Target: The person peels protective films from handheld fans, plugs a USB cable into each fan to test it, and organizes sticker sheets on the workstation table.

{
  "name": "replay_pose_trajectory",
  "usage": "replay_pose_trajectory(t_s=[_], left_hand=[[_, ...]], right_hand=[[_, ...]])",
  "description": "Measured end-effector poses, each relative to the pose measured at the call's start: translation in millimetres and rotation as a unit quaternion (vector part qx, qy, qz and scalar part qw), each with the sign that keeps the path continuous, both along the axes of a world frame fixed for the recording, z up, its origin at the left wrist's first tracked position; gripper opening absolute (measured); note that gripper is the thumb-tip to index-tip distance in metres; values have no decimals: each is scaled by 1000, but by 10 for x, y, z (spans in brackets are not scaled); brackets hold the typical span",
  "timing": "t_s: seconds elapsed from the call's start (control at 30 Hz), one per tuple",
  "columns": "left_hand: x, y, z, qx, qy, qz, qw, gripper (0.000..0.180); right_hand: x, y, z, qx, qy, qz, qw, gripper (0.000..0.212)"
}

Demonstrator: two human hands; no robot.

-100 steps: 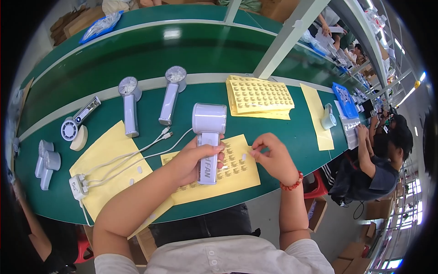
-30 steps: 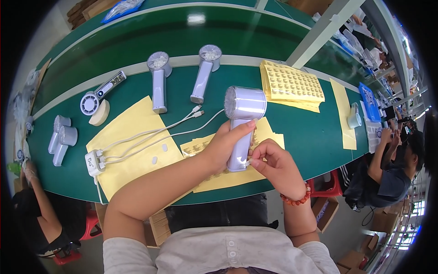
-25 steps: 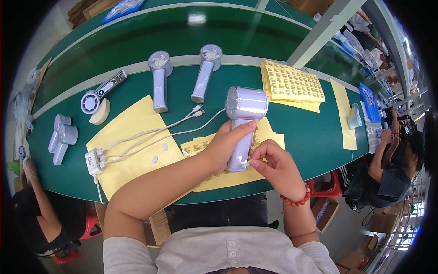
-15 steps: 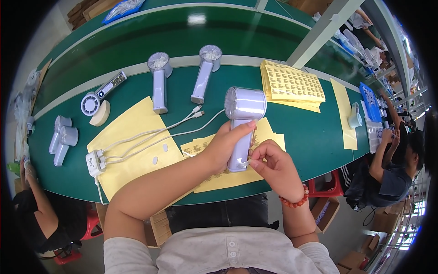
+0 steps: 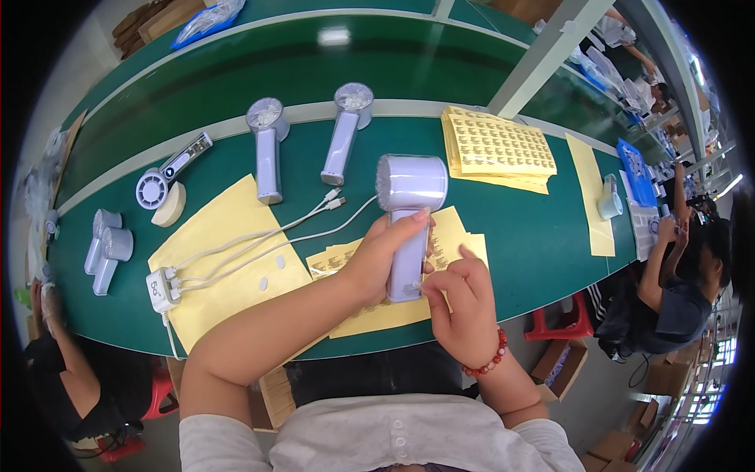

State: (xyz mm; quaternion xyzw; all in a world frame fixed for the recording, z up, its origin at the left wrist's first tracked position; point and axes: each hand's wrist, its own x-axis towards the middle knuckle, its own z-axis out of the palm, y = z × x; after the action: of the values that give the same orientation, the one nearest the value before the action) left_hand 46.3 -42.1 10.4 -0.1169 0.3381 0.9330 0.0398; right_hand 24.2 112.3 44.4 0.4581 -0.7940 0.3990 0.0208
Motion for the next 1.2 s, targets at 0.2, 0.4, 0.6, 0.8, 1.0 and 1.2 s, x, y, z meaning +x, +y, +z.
replay_pose_trajectory(t_s=[0.2, 0.4, 0.6, 0.8, 1.0, 1.2], left_hand=[[14, 8, 51, 4, 23, -5, 1000, 31], [55, 47, 31, 31, 48, -39, 998, 31], [7, 13, 100, 4, 45, -26, 999, 28], [-13, -70, 226, -94, -5, 69, 993, 27], [-171, -207, 426, -183, -2, 40, 982, 49], [-545, -360, 266, -558, -5, 125, 820, 57]], right_hand=[[-298, 246, 144, -43, 24, -76, 996, 15], [-595, 406, -51, 98, -143, -15, 985, 9], [-600, 375, -144, 113, -132, -38, 984, 8], [-578, 266, -167, 124, -35, -43, 991, 14], [-543, 379, -185, 115, -15, -52, 992, 17], [-507, 444, -255, 96, -35, -33, 994, 14]])
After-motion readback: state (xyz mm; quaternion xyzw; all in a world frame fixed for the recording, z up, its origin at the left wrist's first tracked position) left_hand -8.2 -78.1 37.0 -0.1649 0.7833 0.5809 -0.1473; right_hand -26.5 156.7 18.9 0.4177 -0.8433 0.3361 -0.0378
